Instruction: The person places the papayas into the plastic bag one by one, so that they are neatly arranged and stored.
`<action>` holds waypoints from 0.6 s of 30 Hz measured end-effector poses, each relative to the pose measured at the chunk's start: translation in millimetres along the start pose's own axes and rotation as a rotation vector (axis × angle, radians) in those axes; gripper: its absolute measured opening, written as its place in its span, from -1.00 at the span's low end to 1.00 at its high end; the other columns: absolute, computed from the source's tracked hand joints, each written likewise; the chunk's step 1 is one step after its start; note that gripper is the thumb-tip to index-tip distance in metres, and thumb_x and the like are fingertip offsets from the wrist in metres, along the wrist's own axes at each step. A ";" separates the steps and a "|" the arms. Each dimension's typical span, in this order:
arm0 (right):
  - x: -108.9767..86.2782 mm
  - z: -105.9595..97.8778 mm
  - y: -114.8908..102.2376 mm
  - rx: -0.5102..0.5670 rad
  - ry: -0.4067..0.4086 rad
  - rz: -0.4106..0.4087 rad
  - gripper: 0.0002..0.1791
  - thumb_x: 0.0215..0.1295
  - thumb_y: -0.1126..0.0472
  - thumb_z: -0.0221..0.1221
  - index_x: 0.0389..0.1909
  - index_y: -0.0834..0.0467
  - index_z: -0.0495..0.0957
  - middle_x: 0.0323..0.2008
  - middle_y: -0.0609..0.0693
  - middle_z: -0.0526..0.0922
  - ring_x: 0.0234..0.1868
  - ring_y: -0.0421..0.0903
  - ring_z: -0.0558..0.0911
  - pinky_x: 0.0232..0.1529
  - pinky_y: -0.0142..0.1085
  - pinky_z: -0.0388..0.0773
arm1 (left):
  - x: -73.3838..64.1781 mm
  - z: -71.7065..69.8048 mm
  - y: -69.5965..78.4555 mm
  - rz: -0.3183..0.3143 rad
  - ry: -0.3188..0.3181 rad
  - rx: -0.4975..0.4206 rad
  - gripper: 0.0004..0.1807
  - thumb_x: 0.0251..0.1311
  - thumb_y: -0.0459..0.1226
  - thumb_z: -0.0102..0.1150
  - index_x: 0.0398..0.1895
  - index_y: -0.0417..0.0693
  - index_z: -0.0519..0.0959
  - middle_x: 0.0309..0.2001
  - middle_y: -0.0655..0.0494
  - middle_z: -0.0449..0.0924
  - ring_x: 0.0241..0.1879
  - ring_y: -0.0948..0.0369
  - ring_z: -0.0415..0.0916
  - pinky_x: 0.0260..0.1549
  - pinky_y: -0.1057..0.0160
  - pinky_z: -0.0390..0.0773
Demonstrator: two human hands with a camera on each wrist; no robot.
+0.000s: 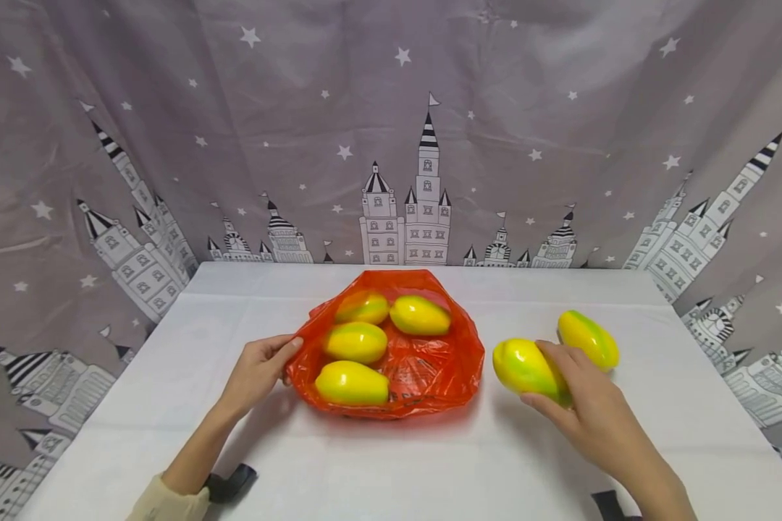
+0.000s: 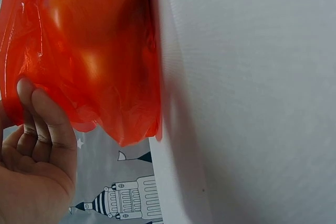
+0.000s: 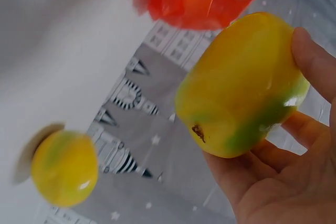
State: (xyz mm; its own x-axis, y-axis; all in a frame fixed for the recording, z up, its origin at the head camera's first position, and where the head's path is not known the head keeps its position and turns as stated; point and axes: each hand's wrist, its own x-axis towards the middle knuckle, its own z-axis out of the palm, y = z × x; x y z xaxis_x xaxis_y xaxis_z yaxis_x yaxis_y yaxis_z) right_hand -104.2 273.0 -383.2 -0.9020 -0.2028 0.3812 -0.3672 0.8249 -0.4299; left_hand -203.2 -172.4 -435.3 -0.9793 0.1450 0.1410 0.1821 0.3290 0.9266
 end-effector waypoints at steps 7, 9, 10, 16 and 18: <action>14.6 13.7 -18.8 0.006 -0.026 -0.049 -0.28 0.18 0.04 0.40 0.32 0.17 0.38 0.15 0.09 0.54 0.11 0.10 0.48 0.05 0.19 0.42 | -0.7 0.9 0.8 0.003 0.006 -0.001 -0.66 0.45 -0.24 0.07 0.05 -0.35 0.61 -0.58 0.00 0.55 -0.66 0.14 0.44 -0.63 0.22 0.52; 17.9 17.9 -24.3 0.005 -0.038 -0.048 -0.28 0.20 0.02 0.39 0.33 0.16 0.38 0.16 0.05 0.53 0.11 0.05 0.50 0.07 0.13 0.45 | -0.7 0.9 0.9 -0.002 0.008 -0.003 -0.67 0.45 -0.24 0.07 0.06 -0.34 0.61 -0.58 0.00 0.55 -0.66 0.14 0.45 -0.62 0.21 0.53; 19.4 20.1 -26.9 0.004 -0.044 -0.048 -0.27 0.20 0.02 0.39 0.34 0.15 0.38 0.17 0.03 0.53 0.12 0.03 0.50 0.08 0.09 0.46 | -0.9 0.9 0.9 -0.004 0.007 -0.003 -0.67 0.45 -0.24 0.07 0.06 -0.34 0.61 -0.58 0.00 0.55 -0.66 0.14 0.45 -0.62 0.21 0.53; 30.1 34.6 -38.8 0.060 -0.067 -0.080 -0.26 0.22 0.07 0.38 0.39 0.11 0.33 0.26 0.04 0.48 0.20 0.05 0.48 0.12 0.05 0.47 | -1.2 0.3 1.0 -0.001 0.005 0.000 -0.65 0.45 -0.23 0.07 0.05 -0.36 0.61 -0.59 0.01 0.54 -0.65 0.13 0.44 -0.63 0.22 0.51; 35.3 38.8 -41.6 0.081 -0.073 -0.082 -0.26 0.23 0.09 0.37 0.40 0.10 0.32 0.28 0.06 0.46 0.21 0.08 0.48 0.12 0.09 0.47 | -1.0 0.3 1.1 -0.003 0.006 0.000 -0.65 0.45 -0.23 0.07 0.05 -0.36 0.61 -0.59 0.01 0.55 -0.65 0.12 0.45 -0.63 0.23 0.51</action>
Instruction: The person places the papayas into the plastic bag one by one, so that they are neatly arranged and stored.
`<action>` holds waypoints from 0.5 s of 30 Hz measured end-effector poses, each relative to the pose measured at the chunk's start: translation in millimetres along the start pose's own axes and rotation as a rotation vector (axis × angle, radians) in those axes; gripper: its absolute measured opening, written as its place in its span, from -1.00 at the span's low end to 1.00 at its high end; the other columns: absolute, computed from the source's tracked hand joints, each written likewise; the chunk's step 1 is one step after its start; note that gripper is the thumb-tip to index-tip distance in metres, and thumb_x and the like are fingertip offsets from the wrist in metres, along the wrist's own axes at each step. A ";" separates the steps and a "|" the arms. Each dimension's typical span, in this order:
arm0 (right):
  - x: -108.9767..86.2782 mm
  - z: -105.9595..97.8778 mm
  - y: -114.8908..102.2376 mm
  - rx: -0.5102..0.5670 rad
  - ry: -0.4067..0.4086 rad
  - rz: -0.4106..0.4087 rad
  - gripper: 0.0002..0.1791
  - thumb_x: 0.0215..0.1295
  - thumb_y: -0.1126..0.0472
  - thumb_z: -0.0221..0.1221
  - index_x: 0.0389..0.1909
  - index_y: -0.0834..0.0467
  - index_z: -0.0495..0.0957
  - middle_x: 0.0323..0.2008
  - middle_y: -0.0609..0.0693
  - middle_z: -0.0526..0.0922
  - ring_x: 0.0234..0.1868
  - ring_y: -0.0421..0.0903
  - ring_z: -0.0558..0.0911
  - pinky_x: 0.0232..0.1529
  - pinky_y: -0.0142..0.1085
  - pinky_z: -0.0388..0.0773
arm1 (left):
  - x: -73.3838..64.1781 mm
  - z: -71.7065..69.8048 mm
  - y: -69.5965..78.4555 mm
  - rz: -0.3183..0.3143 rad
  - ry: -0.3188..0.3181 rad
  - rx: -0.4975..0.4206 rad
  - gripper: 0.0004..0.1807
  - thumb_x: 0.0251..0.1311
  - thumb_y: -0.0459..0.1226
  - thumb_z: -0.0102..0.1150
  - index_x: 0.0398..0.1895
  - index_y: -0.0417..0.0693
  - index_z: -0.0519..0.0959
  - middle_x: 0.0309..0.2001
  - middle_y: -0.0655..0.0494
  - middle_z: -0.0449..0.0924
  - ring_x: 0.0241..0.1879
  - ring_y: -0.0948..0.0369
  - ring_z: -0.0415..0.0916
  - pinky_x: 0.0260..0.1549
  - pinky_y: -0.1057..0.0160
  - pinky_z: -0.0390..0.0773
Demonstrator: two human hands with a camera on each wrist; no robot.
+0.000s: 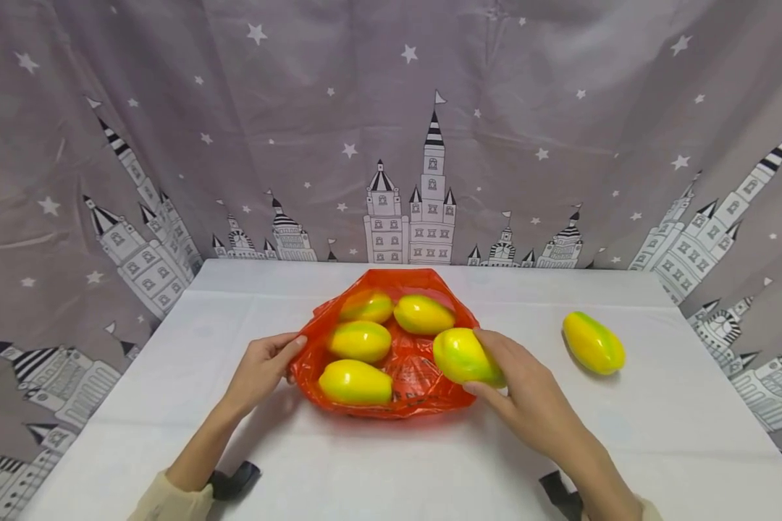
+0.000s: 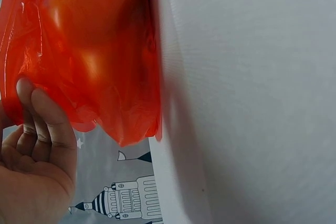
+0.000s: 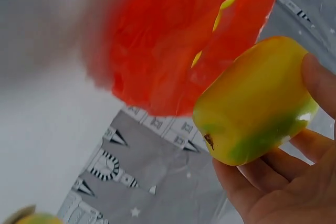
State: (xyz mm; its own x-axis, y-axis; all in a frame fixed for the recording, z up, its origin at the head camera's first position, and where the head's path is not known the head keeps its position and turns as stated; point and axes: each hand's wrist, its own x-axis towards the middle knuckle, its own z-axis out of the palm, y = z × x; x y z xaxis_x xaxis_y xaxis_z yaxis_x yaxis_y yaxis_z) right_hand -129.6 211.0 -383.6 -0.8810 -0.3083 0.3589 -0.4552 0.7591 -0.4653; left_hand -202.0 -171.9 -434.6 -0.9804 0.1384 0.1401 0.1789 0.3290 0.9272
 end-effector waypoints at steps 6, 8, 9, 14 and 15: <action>20.8 14.8 -6.0 0.023 -0.037 -0.015 -0.24 0.23 0.10 0.37 0.41 0.11 0.30 0.32 0.07 0.42 0.28 0.11 0.44 0.19 0.10 0.41 | 0.2 0.2 -0.2 -0.005 -0.004 -0.008 -0.65 0.45 -0.23 0.06 0.06 -0.37 0.60 -0.58 0.02 0.56 -0.64 0.06 0.46 -0.61 0.24 0.54; 27.9 20.2 -8.8 0.027 -0.054 -0.022 -0.25 0.23 0.09 0.36 0.41 0.13 0.30 0.33 0.08 0.41 0.29 0.12 0.42 0.22 0.12 0.38 | 0.1 0.0 -0.3 -0.005 -0.002 -0.008 -0.65 0.46 -0.24 0.06 0.07 -0.37 0.60 -0.57 0.01 0.56 -0.64 0.06 0.45 -0.61 0.24 0.54; 31.4 23.0 -10.0 0.029 -0.063 -0.025 -0.25 0.24 0.08 0.36 0.41 0.14 0.30 0.33 0.08 0.41 0.30 0.13 0.41 0.23 0.12 0.36 | 0.0 0.1 -0.5 -0.006 -0.001 -0.010 -0.65 0.45 -0.24 0.06 0.07 -0.37 0.60 -0.57 0.01 0.56 -0.64 0.06 0.45 -0.61 0.24 0.53; 46.0 36.0 -14.7 0.047 -0.101 -0.014 -0.25 0.23 0.08 0.37 0.39 0.18 0.32 0.34 0.12 0.39 0.32 0.14 0.39 0.27 0.12 0.31 | -0.1 0.0 -0.5 -0.010 -0.002 -0.014 -0.65 0.46 -0.23 0.06 0.07 -0.36 0.60 -0.57 0.00 0.56 -0.64 0.11 0.44 -0.61 0.26 0.52; 49.0 38.9 -14.7 0.044 -0.103 -0.014 -0.25 0.23 0.08 0.37 0.39 0.19 0.32 0.34 0.14 0.39 0.31 0.14 0.39 0.27 0.12 0.31 | -0.2 0.1 -0.6 -0.010 -0.003 -0.015 -0.65 0.45 -0.23 0.06 0.07 -0.36 0.60 -0.57 0.00 0.56 -0.64 0.12 0.44 -0.61 0.27 0.51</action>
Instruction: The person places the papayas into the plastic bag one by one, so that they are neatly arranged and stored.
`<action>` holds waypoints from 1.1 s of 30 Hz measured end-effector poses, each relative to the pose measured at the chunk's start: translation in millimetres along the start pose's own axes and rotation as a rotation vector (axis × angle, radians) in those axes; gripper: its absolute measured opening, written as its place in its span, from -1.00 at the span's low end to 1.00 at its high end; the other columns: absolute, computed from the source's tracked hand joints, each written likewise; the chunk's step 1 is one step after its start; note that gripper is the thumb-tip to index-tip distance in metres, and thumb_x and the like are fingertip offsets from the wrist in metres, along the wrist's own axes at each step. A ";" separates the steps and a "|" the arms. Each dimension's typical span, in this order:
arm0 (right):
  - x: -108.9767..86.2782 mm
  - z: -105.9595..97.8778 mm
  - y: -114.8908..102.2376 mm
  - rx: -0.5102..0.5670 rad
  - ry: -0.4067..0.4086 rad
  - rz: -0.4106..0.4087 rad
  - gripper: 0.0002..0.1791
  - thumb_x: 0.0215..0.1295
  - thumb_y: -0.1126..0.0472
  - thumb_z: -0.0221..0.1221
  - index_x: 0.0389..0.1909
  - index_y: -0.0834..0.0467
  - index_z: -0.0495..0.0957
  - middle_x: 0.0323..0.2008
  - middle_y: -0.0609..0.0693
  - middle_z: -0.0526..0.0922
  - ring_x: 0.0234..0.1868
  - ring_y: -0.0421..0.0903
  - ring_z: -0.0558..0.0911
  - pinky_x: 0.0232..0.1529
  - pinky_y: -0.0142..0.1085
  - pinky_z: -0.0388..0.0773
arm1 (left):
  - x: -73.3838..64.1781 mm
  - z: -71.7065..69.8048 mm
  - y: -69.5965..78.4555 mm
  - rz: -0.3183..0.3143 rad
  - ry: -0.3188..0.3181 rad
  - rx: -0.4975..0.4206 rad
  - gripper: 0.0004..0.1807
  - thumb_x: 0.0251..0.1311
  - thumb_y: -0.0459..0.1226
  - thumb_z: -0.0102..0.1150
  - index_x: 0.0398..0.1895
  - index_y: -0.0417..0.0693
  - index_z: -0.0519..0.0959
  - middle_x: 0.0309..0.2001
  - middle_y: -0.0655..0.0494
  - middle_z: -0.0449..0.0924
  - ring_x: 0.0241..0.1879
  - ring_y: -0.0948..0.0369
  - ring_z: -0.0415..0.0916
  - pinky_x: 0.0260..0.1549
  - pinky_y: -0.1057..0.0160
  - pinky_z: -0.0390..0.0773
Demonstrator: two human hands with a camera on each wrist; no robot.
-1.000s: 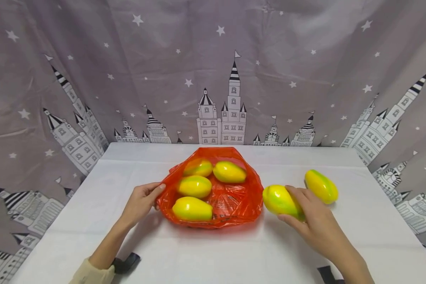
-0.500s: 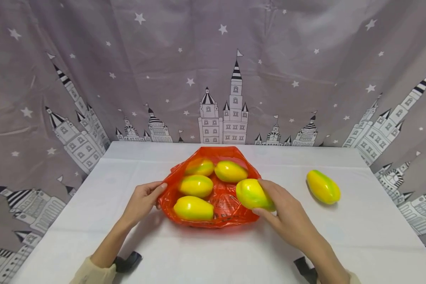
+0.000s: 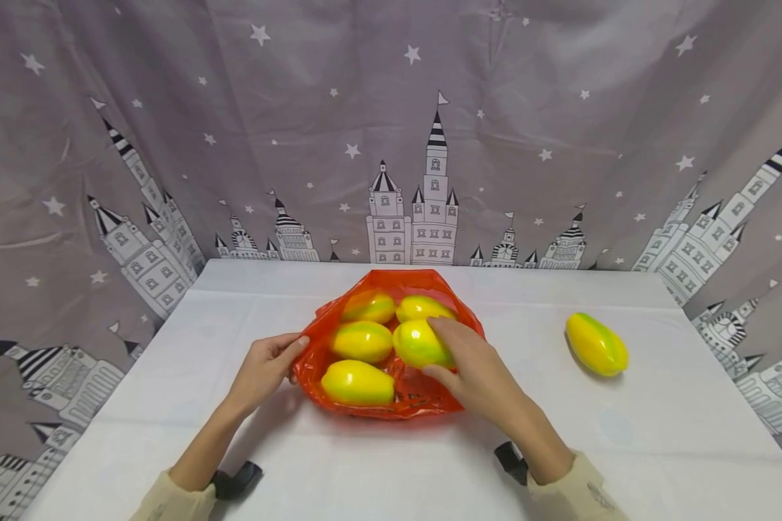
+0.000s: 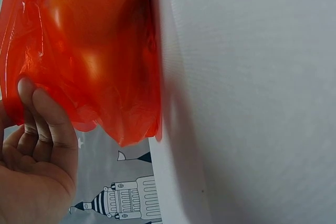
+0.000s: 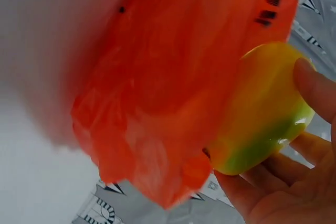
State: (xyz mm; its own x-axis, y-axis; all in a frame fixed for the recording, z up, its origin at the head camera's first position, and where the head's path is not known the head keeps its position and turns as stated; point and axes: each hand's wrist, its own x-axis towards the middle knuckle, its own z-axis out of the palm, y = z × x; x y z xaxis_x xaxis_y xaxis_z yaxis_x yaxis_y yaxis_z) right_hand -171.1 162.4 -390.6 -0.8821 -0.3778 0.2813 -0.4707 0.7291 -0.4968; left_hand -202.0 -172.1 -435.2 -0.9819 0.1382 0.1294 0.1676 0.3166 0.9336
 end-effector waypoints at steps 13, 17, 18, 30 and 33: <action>23.8 29.6 16.6 -0.057 -0.018 0.008 -0.29 0.21 0.12 0.38 0.33 0.26 0.38 0.12 0.21 0.48 0.10 0.15 0.49 0.16 0.08 0.43 | -0.3 0.4 0.5 -0.002 -0.002 0.000 -0.65 0.45 -0.23 0.06 0.07 -0.35 0.60 -0.55 -0.01 0.57 -0.63 0.14 0.44 -0.60 0.25 0.53; 25.2 35.6 20.7 -0.106 -0.018 -0.019 -0.30 0.24 0.13 0.35 0.33 0.29 0.37 0.16 0.23 0.48 0.17 0.18 0.47 0.22 0.08 0.38 | -0.1 0.3 0.9 0.002 0.001 0.008 -0.65 0.45 -0.22 0.07 0.06 -0.36 0.61 -0.56 0.01 0.57 -0.64 0.14 0.44 -0.60 0.23 0.54; 25.6 36.8 21.5 -0.118 -0.014 -0.030 -0.30 0.24 0.13 0.35 0.34 0.30 0.36 0.17 0.24 0.47 0.18 0.18 0.46 0.23 0.07 0.37 | 0.1 0.2 1.0 0.001 0.002 0.011 -0.65 0.45 -0.23 0.07 0.06 -0.36 0.61 -0.57 0.01 0.56 -0.64 0.14 0.44 -0.60 0.23 0.53; 25.9 44.4 25.7 -0.134 0.004 -0.024 -0.31 0.25 0.14 0.35 0.33 0.33 0.36 0.20 0.26 0.47 0.23 0.20 0.43 0.27 0.08 0.33 | 0.8 0.6 2.2 -0.002 0.001 0.025 -0.65 0.45 -0.23 0.06 0.07 -0.33 0.61 -0.56 0.01 0.57 -0.64 0.14 0.44 -0.58 0.19 0.56; 25.6 46.1 25.7 -0.133 -0.005 -0.013 -0.31 0.25 0.13 0.35 0.33 0.32 0.36 0.20 0.27 0.47 0.23 0.21 0.43 0.26 0.08 0.34 | 0.4 0.6 1.8 -0.008 0.003 0.025 -0.66 0.45 -0.24 0.06 0.07 -0.32 0.61 -0.56 0.01 0.57 -0.64 0.13 0.44 -0.58 0.19 0.55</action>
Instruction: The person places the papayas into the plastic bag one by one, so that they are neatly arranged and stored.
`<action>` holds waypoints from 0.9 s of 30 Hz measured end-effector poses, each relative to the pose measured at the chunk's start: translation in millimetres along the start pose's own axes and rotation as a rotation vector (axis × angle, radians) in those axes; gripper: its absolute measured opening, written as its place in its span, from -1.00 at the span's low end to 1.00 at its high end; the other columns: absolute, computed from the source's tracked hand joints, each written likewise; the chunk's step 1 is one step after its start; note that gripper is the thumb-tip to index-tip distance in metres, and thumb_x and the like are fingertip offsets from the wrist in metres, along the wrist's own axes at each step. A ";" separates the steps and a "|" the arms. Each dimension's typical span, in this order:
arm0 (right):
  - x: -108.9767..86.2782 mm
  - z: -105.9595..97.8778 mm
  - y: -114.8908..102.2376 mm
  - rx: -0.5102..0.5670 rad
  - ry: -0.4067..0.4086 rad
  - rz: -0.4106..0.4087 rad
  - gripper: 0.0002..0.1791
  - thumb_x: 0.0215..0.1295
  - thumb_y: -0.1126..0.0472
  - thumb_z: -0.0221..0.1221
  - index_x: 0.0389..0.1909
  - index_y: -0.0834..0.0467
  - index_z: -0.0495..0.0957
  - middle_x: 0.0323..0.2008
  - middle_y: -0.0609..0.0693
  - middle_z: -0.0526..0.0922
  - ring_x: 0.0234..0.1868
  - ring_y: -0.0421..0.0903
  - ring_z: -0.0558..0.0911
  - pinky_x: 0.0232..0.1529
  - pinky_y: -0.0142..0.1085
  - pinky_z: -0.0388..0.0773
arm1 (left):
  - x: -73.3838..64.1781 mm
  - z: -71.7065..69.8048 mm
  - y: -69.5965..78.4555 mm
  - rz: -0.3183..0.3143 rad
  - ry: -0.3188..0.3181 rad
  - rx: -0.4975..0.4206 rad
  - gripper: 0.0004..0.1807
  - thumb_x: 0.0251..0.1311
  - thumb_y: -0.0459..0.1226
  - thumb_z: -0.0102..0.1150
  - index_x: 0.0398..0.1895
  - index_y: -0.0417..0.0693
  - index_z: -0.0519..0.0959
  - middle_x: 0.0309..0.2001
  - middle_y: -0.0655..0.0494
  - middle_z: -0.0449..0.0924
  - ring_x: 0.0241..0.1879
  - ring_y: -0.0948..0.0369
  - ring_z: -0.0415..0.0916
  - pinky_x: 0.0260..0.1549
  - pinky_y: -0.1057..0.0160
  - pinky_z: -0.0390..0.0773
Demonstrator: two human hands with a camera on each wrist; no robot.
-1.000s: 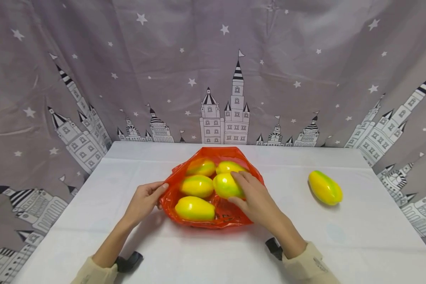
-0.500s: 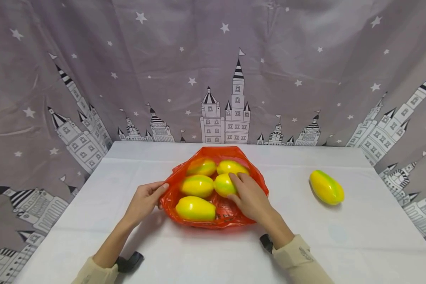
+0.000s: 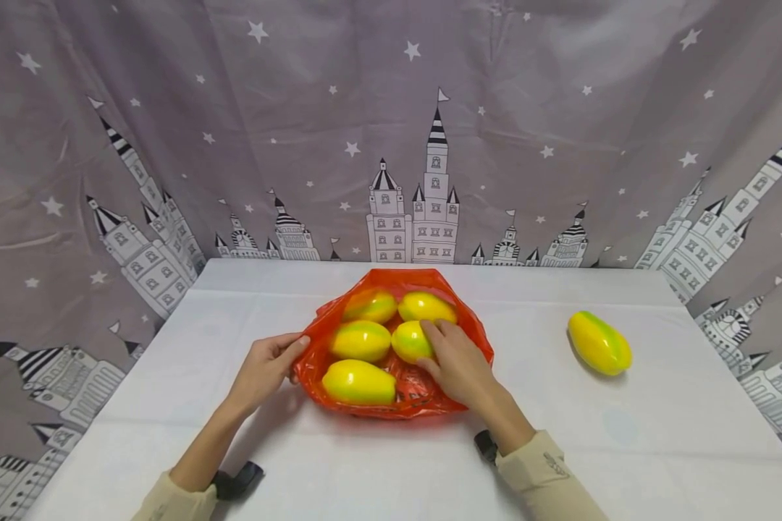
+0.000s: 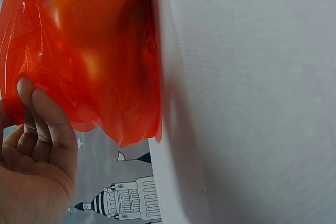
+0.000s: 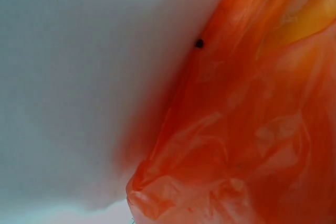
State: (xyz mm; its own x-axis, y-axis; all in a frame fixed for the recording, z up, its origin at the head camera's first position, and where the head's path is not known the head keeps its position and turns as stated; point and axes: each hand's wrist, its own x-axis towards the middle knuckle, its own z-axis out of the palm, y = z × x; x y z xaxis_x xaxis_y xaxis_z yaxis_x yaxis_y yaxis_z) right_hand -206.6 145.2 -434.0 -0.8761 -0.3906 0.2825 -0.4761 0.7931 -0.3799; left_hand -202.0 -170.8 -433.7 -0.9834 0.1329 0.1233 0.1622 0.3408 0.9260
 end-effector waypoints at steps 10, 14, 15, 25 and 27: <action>0.5 2.6 -0.3 -0.014 -0.016 -0.003 -0.30 0.24 0.13 0.35 0.33 0.31 0.35 0.19 0.25 0.47 0.22 0.20 0.43 0.27 0.07 0.33 | -1.9 -1.1 0.4 -0.005 0.005 -0.006 -0.67 0.45 -0.24 0.06 0.06 -0.32 0.61 -0.58 -0.01 0.54 -0.63 0.11 0.43 -0.61 0.26 0.50; 0.7 2.5 -0.2 -0.016 -0.019 -0.006 -0.30 0.24 0.13 0.34 0.34 0.32 0.35 0.19 0.25 0.47 0.22 0.21 0.43 0.27 0.08 0.33 | -1.8 -0.8 0.1 0.001 0.005 -0.003 -0.67 0.45 -0.24 0.06 0.06 -0.31 0.61 -0.57 0.00 0.55 -0.64 0.12 0.44 -0.60 0.24 0.52; 0.7 2.5 -0.2 -0.017 -0.020 -0.006 -0.29 0.25 0.13 0.34 0.34 0.32 0.35 0.19 0.25 0.47 0.22 0.21 0.43 0.27 0.08 0.33 | -1.6 -0.7 -0.1 0.003 0.004 -0.002 -0.67 0.45 -0.24 0.06 0.06 -0.32 0.61 -0.57 0.00 0.55 -0.64 0.12 0.44 -0.59 0.23 0.53; 0.0 1.7 -1.1 -0.025 -0.037 -0.001 -0.28 0.26 0.10 0.33 0.35 0.32 0.32 0.21 0.26 0.45 0.23 0.21 0.42 0.28 0.08 0.31 | -1.1 -0.2 1.4 0.002 -0.009 -0.015 -0.64 0.46 -0.23 0.06 0.08 -0.36 0.59 -0.54 0.00 0.57 -0.62 0.13 0.44 -0.57 0.25 0.55; -0.4 1.9 -1.5 -0.028 -0.032 -0.009 -0.28 0.26 0.09 0.33 0.35 0.32 0.32 0.21 0.26 0.45 0.22 0.22 0.43 0.28 0.08 0.31 | -0.7 0.1 1.6 -0.005 -0.010 -0.015 -0.64 0.46 -0.24 0.05 0.10 -0.38 0.58 -0.54 0.01 0.57 -0.62 0.13 0.44 -0.57 0.26 0.55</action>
State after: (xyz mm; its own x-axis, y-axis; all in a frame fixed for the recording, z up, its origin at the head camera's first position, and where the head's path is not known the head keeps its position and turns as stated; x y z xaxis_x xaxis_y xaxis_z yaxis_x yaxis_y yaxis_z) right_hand -205.7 143.3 -435.2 -0.8739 -0.4121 0.2578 -0.4822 0.8019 -0.3528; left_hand -201.0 -170.3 -432.3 -0.9833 0.1405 0.1157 0.1564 0.3273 0.9319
